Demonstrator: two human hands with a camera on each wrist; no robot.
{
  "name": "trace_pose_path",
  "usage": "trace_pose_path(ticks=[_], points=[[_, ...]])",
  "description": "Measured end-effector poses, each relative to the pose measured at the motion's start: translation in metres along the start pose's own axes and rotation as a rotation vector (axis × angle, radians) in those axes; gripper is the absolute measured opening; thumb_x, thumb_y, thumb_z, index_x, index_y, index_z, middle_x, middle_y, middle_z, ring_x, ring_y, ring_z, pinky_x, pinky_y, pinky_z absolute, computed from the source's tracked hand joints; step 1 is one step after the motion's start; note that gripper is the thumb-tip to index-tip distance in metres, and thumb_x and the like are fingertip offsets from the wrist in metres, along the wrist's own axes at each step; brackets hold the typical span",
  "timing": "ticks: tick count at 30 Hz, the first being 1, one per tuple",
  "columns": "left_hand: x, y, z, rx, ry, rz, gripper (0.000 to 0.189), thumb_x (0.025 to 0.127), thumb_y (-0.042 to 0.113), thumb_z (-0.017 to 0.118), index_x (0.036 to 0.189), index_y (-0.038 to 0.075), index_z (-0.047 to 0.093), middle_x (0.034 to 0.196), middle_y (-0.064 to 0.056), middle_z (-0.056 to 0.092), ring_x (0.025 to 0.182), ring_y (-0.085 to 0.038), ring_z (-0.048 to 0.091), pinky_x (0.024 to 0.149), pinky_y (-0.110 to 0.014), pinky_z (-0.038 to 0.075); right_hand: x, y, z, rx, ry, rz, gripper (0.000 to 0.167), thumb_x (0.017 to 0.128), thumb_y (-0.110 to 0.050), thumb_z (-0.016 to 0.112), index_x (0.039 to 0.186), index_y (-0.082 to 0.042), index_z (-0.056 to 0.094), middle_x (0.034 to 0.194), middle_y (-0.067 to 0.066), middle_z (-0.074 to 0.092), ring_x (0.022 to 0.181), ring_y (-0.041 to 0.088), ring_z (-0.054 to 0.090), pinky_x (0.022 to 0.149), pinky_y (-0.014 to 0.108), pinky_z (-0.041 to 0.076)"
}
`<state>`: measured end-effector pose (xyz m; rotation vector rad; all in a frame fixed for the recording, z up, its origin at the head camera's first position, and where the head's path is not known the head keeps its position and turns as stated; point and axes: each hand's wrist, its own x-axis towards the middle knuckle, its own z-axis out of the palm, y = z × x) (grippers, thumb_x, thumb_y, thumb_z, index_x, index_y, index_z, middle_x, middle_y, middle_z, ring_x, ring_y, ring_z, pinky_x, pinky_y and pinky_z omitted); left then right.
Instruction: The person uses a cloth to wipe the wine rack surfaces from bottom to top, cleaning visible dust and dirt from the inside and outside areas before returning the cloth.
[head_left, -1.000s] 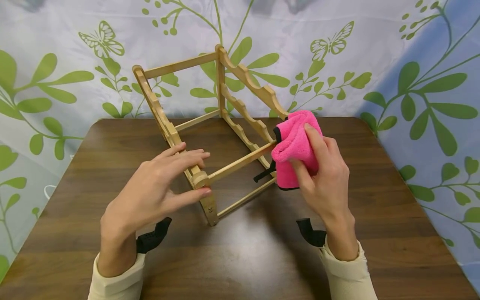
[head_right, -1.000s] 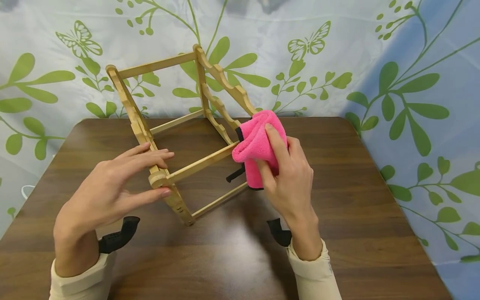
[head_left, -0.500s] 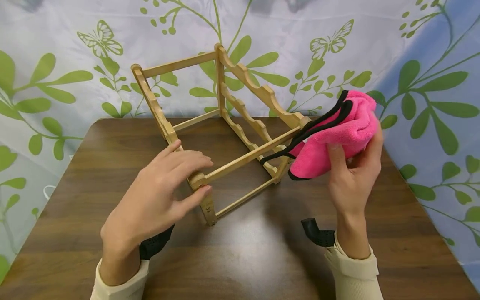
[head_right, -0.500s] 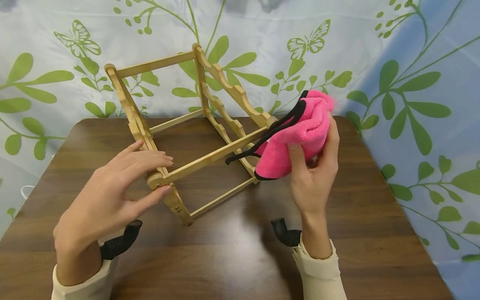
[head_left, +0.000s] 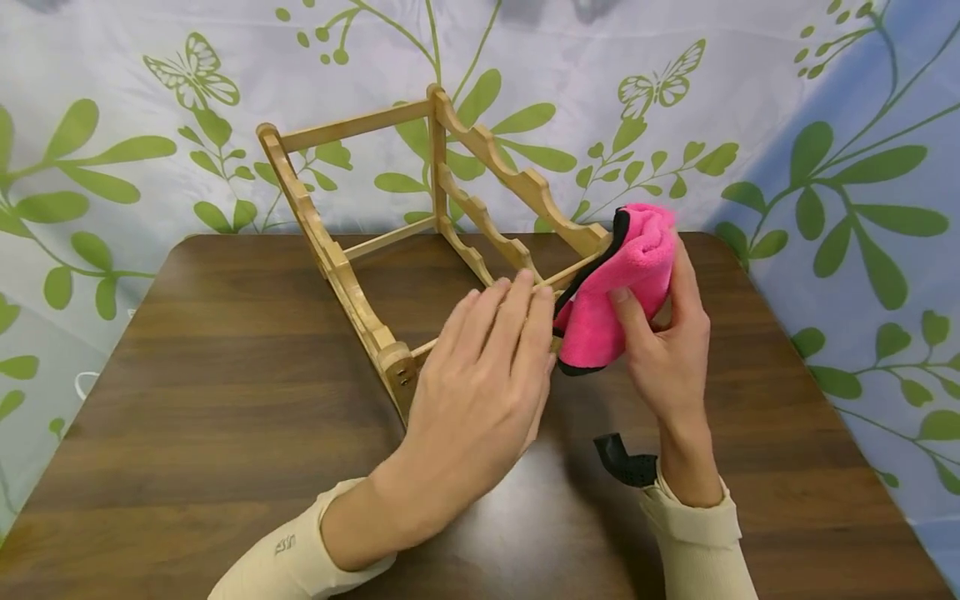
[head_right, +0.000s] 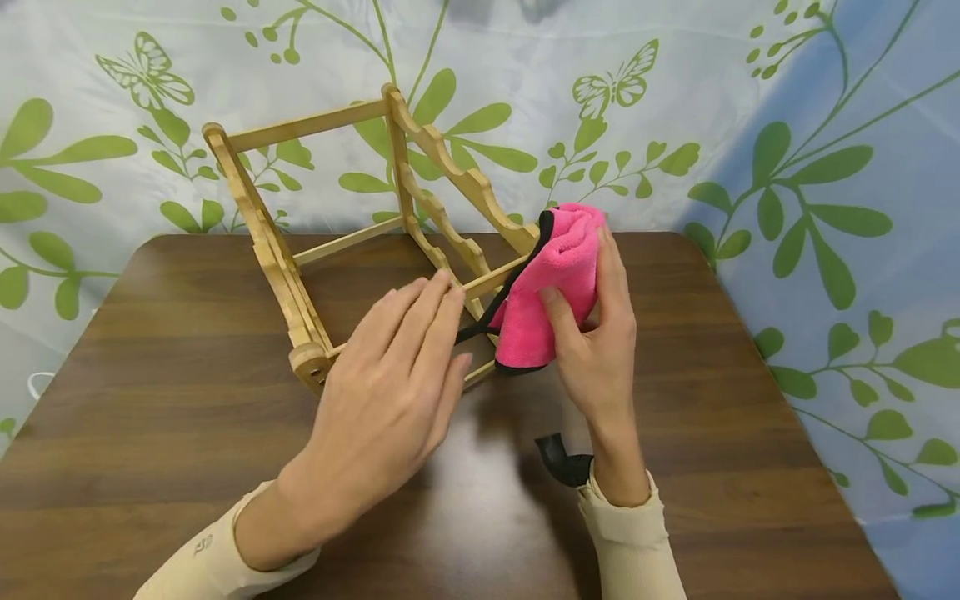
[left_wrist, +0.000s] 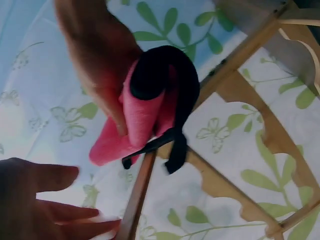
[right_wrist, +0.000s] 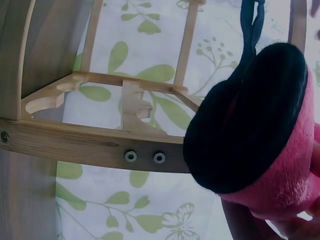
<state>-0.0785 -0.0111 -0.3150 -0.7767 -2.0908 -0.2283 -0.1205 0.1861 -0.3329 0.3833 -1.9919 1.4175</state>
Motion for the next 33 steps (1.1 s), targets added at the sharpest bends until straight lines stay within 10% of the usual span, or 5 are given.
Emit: trace_pose_path(ticks=[8,33], points=[[0.005,0.008,0.013,0.208,-0.170,-0.138,0.046,0.096,0.030,0.059,0.128,-0.004,0.059,0.106,-0.011,0.062,0.089,-0.026,0.055,0.077,-0.034,0.042,-0.002,0.023,-0.006,0.024,-0.073,0.024,0.062,0.090,0.003,0.066,0.146,-0.014,0.047,0.127,0.007,0.058,0.106,0.025,0.059,0.075,0.022,0.055],[-0.009,-0.022,0.006,-0.113,-0.123,-0.119,0.033,0.097,0.016,0.059,0.122,-0.006,0.063,0.110,-0.016,0.063,0.098,-0.034,0.055,0.084,-0.043,0.041,-0.005,0.026,-0.006,0.057,-0.258,0.125,0.066,0.085,0.013,0.065,0.142,-0.001,0.035,0.129,-0.001,0.048,0.115,0.022,0.051,0.083,0.021,0.051]])
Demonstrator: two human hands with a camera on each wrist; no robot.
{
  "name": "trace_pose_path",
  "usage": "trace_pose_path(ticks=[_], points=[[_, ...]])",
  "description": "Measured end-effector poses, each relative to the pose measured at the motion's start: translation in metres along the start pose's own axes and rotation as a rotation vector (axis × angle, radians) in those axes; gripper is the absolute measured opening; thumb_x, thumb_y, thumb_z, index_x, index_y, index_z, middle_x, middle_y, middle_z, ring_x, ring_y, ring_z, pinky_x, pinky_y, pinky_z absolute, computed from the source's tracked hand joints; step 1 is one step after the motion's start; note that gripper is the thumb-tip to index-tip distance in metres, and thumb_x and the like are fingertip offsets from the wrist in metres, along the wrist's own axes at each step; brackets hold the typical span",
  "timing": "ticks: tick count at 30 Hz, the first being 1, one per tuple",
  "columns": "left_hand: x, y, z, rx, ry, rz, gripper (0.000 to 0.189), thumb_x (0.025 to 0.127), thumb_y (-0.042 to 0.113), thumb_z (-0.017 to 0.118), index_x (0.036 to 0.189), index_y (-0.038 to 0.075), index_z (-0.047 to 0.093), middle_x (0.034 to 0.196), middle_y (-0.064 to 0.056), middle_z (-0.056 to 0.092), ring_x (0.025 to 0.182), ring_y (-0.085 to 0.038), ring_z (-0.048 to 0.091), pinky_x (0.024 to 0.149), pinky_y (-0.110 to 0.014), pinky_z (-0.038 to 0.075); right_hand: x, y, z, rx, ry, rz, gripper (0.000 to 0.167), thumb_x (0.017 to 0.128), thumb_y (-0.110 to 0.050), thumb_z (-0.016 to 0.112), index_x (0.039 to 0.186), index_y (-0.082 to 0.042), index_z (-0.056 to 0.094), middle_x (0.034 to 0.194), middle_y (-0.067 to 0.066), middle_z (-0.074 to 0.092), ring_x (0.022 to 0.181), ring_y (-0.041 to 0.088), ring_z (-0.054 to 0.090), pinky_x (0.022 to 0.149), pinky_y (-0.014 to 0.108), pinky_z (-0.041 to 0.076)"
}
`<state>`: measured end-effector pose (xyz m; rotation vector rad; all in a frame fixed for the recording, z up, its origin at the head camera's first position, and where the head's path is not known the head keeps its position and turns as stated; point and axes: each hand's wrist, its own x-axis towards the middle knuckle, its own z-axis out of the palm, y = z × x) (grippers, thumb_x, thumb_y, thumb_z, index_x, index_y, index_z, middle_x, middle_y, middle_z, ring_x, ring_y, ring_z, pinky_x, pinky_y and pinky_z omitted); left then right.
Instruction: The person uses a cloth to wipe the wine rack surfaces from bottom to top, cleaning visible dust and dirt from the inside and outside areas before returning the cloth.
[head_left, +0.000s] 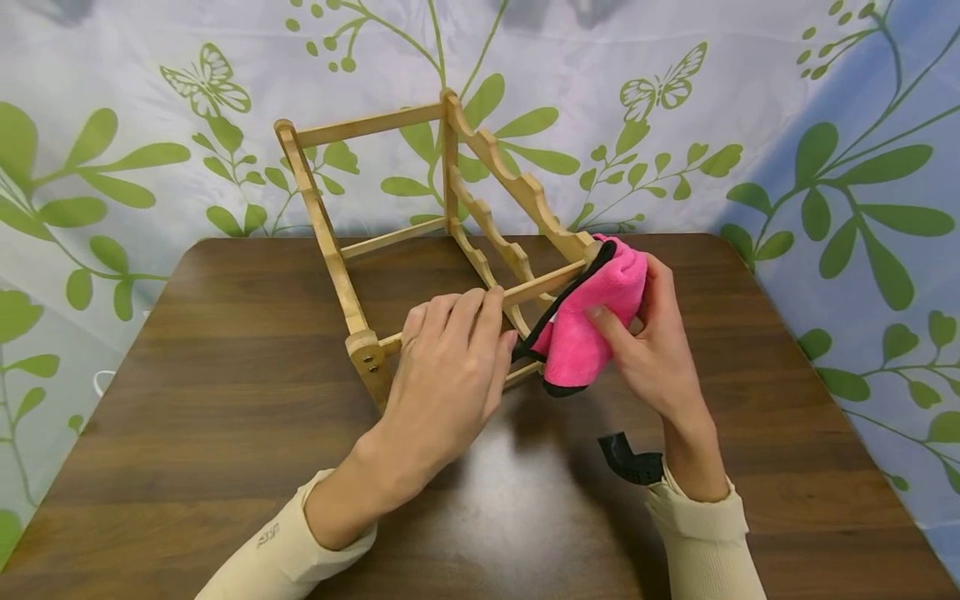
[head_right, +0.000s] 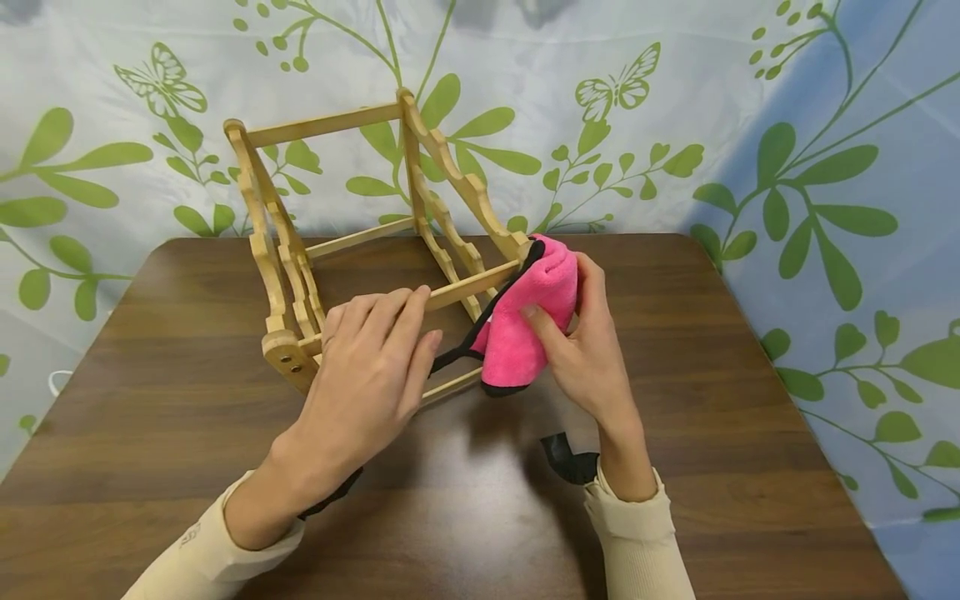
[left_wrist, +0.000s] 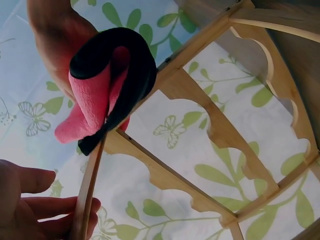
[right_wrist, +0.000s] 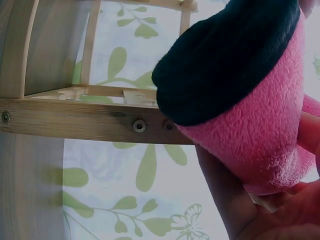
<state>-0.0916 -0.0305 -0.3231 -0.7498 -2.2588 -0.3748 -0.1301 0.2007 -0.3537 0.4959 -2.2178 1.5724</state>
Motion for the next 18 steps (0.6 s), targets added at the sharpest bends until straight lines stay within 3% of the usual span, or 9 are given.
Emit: trace_pose_path(ticks=[8,18], points=[[-0.003,-0.016,-0.003,-0.136,0.073,-0.026,0.030,0.096,0.014,0.060,0.118,-0.006,0.065,0.108,-0.015,0.065,0.097,-0.035,0.055,0.082,-0.046,0.040,-0.002,0.004,0.011,-0.026,-0.155,0.109,0.065,0.088,0.010,0.062,0.139,0.004,0.023,0.126,0.015,0.043,0.115,0.022,0.048,0.083,0.021,0.050],[-0.006,-0.030,-0.006,-0.175,0.105,-0.062,0.030,0.099,0.019,0.056,0.114,-0.004,0.068,0.107,-0.014,0.068,0.095,-0.033,0.057,0.080,-0.045,0.039,-0.003,0.006,0.023,-0.036,-0.214,0.166,0.067,0.088,0.009,0.063,0.138,0.002,0.020,0.128,0.017,0.040,0.118,0.026,0.045,0.085,0.022,0.048]])
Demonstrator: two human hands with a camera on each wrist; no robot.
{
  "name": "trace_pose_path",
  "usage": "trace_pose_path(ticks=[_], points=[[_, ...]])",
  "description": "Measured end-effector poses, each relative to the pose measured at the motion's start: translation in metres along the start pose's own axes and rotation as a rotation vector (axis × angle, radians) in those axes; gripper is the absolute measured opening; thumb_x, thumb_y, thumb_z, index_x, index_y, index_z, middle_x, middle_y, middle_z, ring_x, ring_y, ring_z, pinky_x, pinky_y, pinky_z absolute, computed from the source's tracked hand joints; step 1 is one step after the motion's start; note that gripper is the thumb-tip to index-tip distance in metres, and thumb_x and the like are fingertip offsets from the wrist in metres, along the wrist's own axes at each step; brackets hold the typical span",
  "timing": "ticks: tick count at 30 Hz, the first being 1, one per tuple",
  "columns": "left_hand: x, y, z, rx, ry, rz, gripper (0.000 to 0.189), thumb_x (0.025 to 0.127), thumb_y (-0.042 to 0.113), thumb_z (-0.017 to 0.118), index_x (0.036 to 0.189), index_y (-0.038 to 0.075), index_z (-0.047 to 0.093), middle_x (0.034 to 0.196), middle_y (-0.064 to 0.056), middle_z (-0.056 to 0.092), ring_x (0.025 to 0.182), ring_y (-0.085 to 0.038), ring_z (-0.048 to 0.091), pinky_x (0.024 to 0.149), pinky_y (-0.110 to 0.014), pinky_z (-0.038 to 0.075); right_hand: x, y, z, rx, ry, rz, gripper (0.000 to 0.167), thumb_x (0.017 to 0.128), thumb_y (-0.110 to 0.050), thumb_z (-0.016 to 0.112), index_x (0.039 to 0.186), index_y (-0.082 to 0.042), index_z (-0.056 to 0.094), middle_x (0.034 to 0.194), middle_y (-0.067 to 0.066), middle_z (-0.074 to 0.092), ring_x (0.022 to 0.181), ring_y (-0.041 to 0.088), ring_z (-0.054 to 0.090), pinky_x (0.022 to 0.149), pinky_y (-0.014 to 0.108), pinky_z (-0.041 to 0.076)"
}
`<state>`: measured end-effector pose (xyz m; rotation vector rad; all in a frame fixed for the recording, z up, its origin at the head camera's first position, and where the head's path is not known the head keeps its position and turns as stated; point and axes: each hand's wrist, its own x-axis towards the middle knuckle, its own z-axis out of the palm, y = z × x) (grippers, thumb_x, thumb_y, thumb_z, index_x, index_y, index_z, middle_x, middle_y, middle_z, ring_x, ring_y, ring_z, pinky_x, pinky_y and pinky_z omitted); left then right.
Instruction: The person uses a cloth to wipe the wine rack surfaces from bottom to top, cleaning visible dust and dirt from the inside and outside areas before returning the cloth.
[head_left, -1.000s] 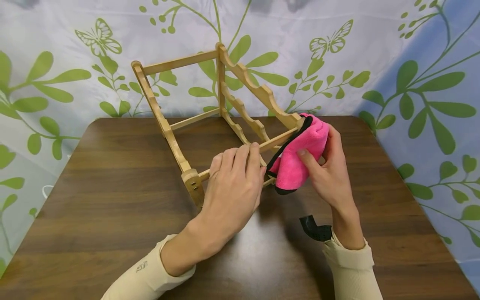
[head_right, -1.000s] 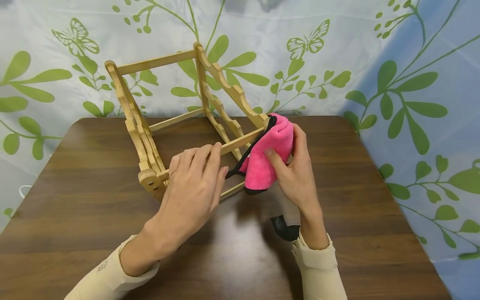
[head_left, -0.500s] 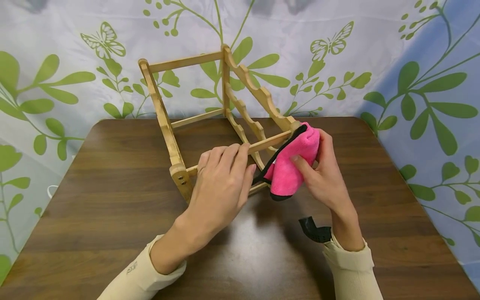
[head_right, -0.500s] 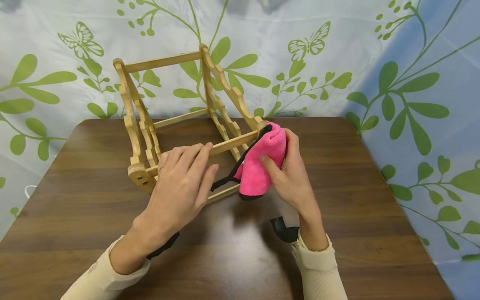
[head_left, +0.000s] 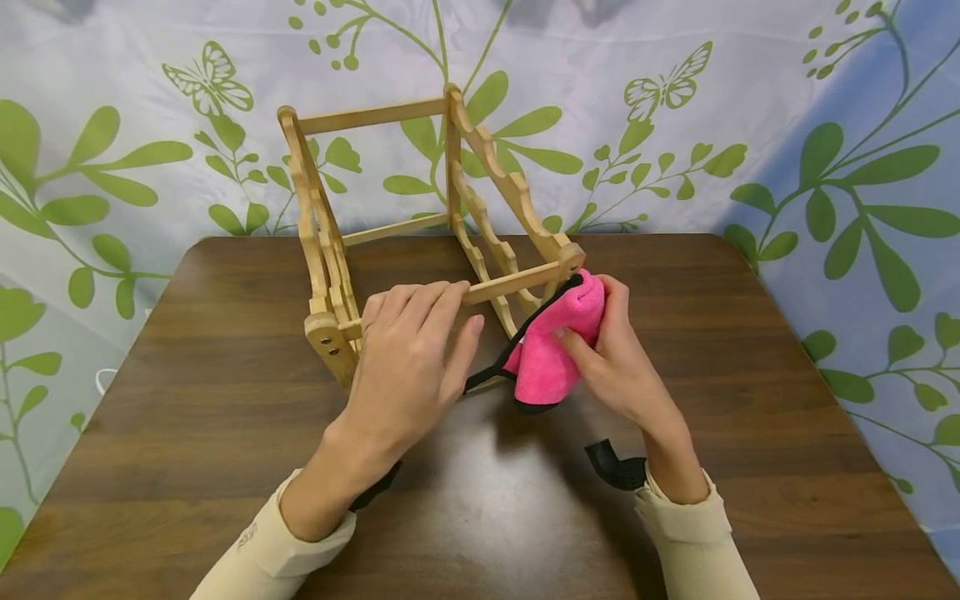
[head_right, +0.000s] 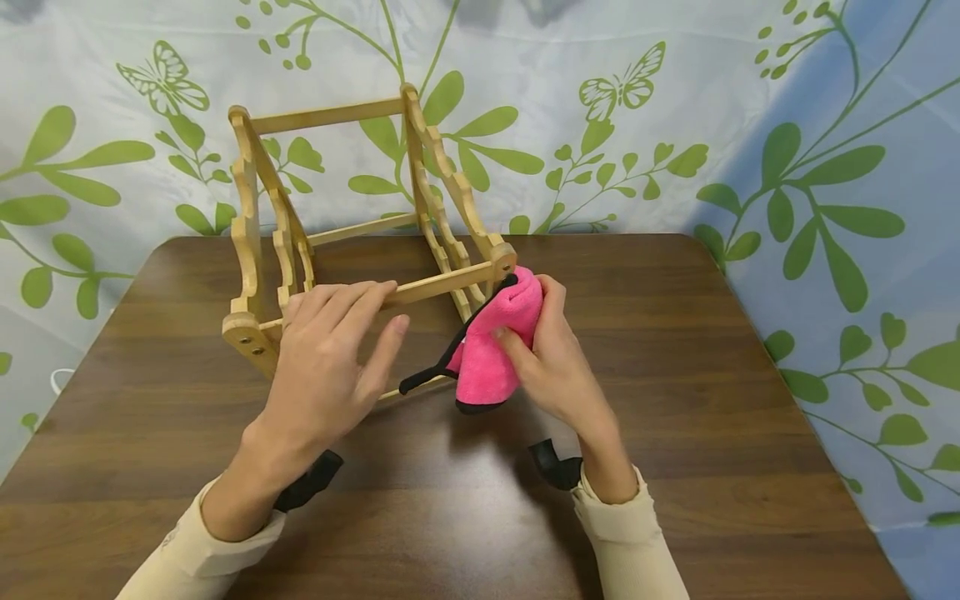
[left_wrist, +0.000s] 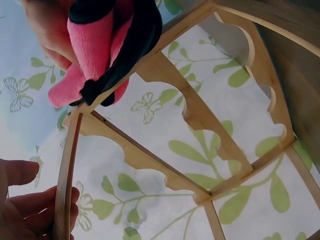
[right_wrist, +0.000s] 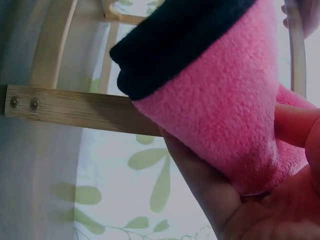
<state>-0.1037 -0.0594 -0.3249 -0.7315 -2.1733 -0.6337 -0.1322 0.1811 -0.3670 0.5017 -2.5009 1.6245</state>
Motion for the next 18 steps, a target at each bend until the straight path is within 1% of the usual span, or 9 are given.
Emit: trace_pose_path(ticks=[5,12,15,18], points=[[0.000,-0.005,-0.004,-0.007,0.000,-0.012,0.029,0.099,0.019,0.056,0.113,-0.003,0.068,0.105,-0.014,0.068,0.094,-0.033,0.058,0.080,-0.045,0.039,0.002,0.002,0.008,0.055,0.007,0.044,0.067,0.084,0.009,0.067,0.131,0.001,0.020,0.127,0.018,0.040,0.119,0.026,0.046,0.088,0.023,0.047],[-0.001,-0.010,-0.007,-0.019,-0.014,-0.016,0.028,0.098,0.020,0.058,0.113,-0.002,0.067,0.106,-0.013,0.069,0.094,-0.031,0.058,0.081,-0.045,0.038,0.002,0.003,0.017,0.049,0.022,0.089,0.062,0.085,0.008,0.068,0.124,0.001,0.020,0.121,0.019,0.043,0.114,0.026,0.050,0.089,0.031,0.046],[-0.002,-0.012,-0.008,-0.029,-0.004,-0.023,0.027,0.097,0.019,0.059,0.111,-0.002,0.068,0.104,-0.013,0.069,0.093,-0.032,0.058,0.081,-0.046,0.039,0.002,0.006,0.021,0.046,-0.010,0.096,0.060,0.086,0.005,0.068,0.123,0.000,0.020,0.117,0.018,0.046,0.109,0.026,0.052,0.088,0.034,0.046],[-0.003,-0.014,-0.010,-0.032,0.008,-0.036,0.025,0.097,0.018,0.059,0.108,-0.002,0.068,0.102,-0.013,0.069,0.092,-0.032,0.058,0.080,-0.046,0.038,0.003,0.009,0.023,0.048,-0.053,0.090,0.059,0.086,0.003,0.068,0.122,0.000,0.021,0.116,0.018,0.044,0.110,0.027,0.051,0.089,0.037,0.045]])
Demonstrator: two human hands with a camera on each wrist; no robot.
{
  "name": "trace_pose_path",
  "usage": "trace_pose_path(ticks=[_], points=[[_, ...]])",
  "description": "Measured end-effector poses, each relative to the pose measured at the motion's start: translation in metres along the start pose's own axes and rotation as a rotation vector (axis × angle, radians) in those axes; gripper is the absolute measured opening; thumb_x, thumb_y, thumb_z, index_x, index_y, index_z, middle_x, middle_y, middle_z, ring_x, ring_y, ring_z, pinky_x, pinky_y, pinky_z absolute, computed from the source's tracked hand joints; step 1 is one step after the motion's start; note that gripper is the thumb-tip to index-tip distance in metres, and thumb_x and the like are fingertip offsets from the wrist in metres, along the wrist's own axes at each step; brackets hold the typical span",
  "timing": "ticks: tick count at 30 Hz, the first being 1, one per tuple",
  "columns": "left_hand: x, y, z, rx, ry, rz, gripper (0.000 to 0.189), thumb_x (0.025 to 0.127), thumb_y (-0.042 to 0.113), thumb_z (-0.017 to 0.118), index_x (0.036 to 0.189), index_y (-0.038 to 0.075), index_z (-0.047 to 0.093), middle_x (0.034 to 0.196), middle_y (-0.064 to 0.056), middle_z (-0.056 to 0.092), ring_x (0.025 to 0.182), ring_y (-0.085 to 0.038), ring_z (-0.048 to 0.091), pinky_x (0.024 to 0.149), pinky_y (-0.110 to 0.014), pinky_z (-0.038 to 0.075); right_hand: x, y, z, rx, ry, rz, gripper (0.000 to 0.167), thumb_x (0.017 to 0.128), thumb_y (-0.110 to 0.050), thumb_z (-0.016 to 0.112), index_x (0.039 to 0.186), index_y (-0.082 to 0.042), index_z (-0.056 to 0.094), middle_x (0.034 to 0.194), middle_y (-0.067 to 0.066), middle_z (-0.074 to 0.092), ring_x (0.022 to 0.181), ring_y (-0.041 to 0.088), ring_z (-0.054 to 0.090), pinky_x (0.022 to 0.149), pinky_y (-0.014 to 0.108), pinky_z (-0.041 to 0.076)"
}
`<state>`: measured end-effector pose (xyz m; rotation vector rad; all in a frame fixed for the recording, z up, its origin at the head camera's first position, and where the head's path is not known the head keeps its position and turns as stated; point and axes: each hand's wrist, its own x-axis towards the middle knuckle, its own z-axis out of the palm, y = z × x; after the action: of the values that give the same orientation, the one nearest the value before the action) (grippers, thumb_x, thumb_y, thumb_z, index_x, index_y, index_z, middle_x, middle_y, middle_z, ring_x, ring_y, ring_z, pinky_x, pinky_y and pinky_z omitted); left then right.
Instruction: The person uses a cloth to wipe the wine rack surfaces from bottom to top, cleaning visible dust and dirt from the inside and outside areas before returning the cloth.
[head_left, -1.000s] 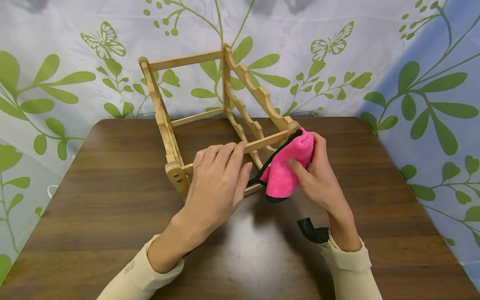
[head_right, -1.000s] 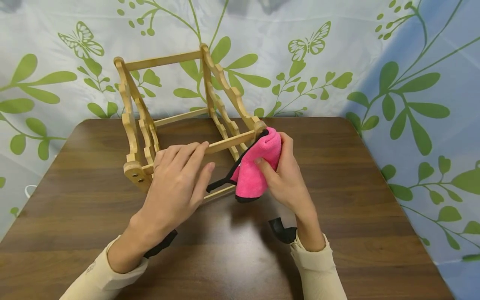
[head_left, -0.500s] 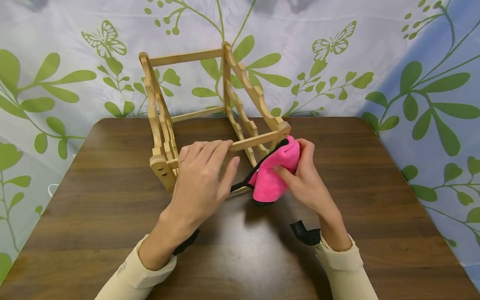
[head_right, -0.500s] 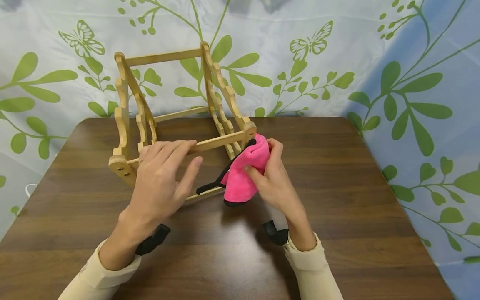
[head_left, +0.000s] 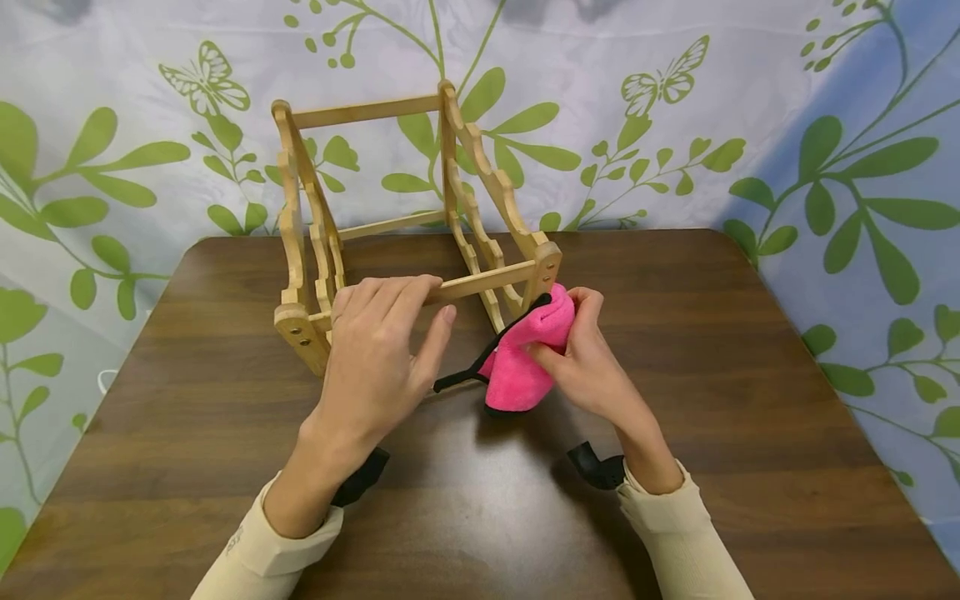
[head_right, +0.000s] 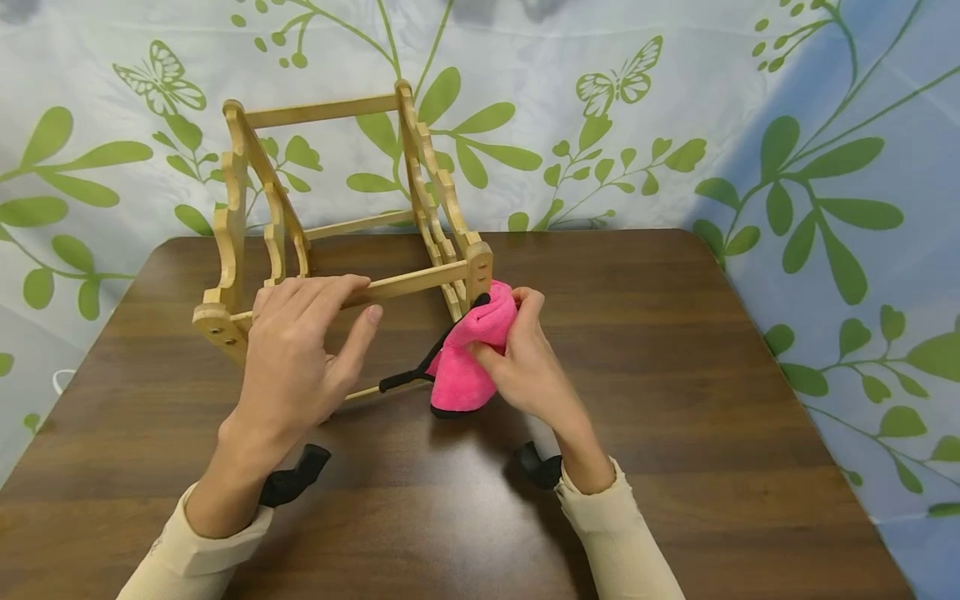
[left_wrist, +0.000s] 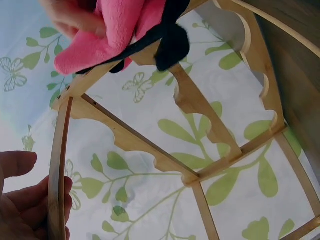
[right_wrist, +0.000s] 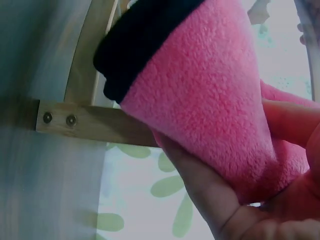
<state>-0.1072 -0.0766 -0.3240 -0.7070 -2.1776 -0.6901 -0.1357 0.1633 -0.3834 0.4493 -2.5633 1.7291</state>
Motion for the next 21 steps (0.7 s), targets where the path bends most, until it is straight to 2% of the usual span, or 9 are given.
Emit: trace_pose_path(ticks=[15,21], points=[[-0.0002,-0.0031,-0.0022,-0.001,-0.008,-0.009,0.025,0.097,0.019,0.059,0.107,-0.002,0.068,0.101,-0.013,0.069,0.092,-0.032,0.057,0.080,-0.046,0.037,0.0030,0.0058,-0.0011,0.012,-0.069,0.006,0.058,0.084,0.009,0.067,0.119,0.001,0.021,0.117,0.019,0.038,0.115,0.030,0.046,0.092,0.044,0.042],[-0.0014,-0.0036,-0.0024,0.003,-0.008,-0.008,0.024,0.095,0.018,0.062,0.107,-0.002,0.068,0.100,-0.013,0.069,0.091,-0.032,0.057,0.080,-0.046,0.037,0.0035,0.0085,-0.0021,-0.004,-0.084,0.005,0.057,0.083,0.011,0.067,0.116,0.001,0.022,0.116,0.018,0.036,0.115,0.029,0.045,0.091,0.038,0.040]])
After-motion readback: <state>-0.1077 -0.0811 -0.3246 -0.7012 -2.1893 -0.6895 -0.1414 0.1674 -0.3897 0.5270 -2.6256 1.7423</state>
